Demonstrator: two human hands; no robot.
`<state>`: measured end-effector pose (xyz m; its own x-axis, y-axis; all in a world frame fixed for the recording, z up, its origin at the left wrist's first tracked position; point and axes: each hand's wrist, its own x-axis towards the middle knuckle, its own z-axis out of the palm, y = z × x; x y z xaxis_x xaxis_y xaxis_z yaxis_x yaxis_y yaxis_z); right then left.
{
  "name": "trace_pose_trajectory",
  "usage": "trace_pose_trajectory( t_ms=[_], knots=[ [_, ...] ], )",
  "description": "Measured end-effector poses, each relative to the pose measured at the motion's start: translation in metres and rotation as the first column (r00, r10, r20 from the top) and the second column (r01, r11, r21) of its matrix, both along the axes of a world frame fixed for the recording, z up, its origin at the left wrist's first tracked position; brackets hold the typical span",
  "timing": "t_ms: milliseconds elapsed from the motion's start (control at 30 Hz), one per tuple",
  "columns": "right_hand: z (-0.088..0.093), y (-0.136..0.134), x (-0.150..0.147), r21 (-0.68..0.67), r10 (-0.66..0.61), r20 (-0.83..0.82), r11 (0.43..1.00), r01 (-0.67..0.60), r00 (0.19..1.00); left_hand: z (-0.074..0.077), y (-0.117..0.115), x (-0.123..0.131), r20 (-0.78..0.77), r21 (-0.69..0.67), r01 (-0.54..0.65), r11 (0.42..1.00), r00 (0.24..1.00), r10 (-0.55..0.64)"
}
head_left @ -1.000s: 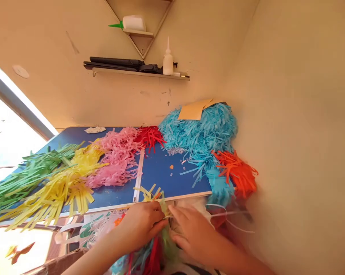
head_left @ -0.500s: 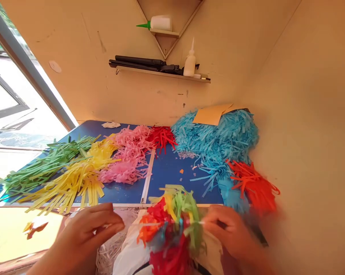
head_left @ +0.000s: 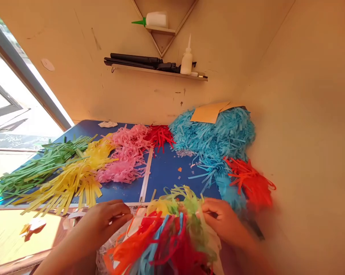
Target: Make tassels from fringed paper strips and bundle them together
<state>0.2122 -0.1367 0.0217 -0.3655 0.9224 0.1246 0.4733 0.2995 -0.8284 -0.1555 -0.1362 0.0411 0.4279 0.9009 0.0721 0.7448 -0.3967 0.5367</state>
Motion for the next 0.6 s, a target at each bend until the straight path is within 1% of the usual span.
trace_pose_trajectory(
  t_ms=[67,100,167,233,300,400,433,467,533,600],
  knots=[
    [0.004,-0.001,-0.001,0.020,0.015,-0.009,1.000,-0.015,1.000,-0.006,0.003,0.011,-0.045,-0.020,-0.013,1.000,0.999,0.012],
    [0.006,-0.002,-0.001,0.022,0.015,-0.022,1.000,-0.015,1.000,-0.009,0.004,0.017,-0.050,-0.009,-0.013,1.000,0.999,0.012],
    [0.008,-0.003,-0.002,0.017,0.015,-0.047,1.000,-0.014,0.999,-0.013,0.006,0.028,-0.024,0.061,-0.006,0.998,1.000,0.007],
    [0.008,-0.003,-0.003,0.003,0.019,-0.062,1.000,-0.019,0.998,-0.015,0.007,0.042,0.048,0.135,0.018,0.991,0.999,-0.024],
    [0.006,-0.003,-0.005,-0.017,0.041,-0.082,0.999,-0.043,0.996,-0.017,0.008,0.063,0.125,0.170,0.095,0.981,0.985,-0.117],
    [0.005,0.000,-0.009,-0.009,0.061,-0.109,0.998,-0.062,0.992,-0.023,0.012,0.100,0.226,0.167,0.262,0.950,0.928,-0.296],
    [0.005,0.001,-0.010,0.006,0.065,-0.114,0.998,-0.065,0.991,-0.026,0.013,0.112,0.265,0.164,0.283,0.945,0.910,-0.319],
    [0.005,0.002,-0.012,0.024,0.067,-0.118,0.998,-0.064,0.991,-0.029,0.014,0.122,0.305,0.163,0.279,0.946,0.898,-0.317],
    [0.007,0.004,-0.014,0.048,0.068,-0.120,0.997,-0.062,0.990,-0.034,0.015,0.138,0.377,0.169,0.226,0.959,0.884,-0.275],
    [0.007,0.005,-0.015,0.046,0.066,-0.119,0.997,-0.061,0.991,-0.038,0.016,0.145,0.419,0.180,0.169,0.969,0.878,-0.231]
  ],
)
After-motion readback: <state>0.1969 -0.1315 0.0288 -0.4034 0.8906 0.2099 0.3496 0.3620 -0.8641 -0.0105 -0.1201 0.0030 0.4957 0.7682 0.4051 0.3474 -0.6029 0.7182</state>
